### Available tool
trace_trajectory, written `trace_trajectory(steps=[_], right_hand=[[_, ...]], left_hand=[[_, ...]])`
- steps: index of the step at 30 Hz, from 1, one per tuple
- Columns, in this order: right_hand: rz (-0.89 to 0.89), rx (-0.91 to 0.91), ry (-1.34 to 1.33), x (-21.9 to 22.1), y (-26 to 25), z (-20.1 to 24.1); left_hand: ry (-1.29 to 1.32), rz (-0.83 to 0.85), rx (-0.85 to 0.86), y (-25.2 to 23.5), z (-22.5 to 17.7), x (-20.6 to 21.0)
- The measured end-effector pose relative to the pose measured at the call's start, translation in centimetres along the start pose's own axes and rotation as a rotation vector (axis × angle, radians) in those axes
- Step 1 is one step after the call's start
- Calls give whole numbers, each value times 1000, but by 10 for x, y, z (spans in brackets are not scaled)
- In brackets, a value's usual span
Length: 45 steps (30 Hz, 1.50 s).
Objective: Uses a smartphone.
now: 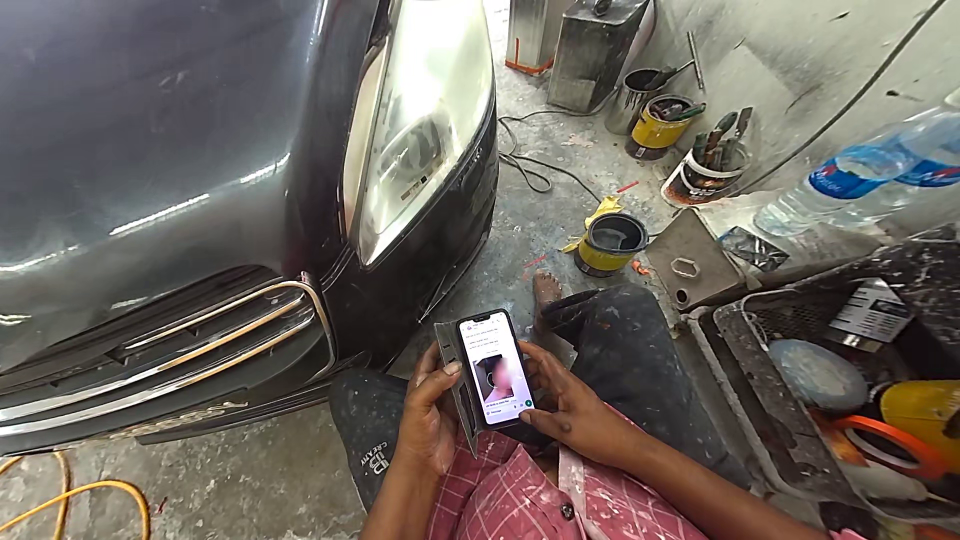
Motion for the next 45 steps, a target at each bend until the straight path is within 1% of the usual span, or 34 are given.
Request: trace_trajectory(steps=[16,32,45], right_hand=[[5,-25,-11,0,1,-2],[8,-77,2,1,3,5],[19,-72,24,1,0,2]], left_hand=[[2,-9,-5,0,0,0],[-3,14,0,1,-2,4],[-1,-19,-13,-1,0,1]])
Point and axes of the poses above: each hand's wrist, its own y-axis away from the middle knuckle, its own x-axis out of the palm, z = x × y, the point moved 9 cm from there along -y, towards the middle knuckle, and after that the axes turned 15 degrees about z, right-handed, at the moved point
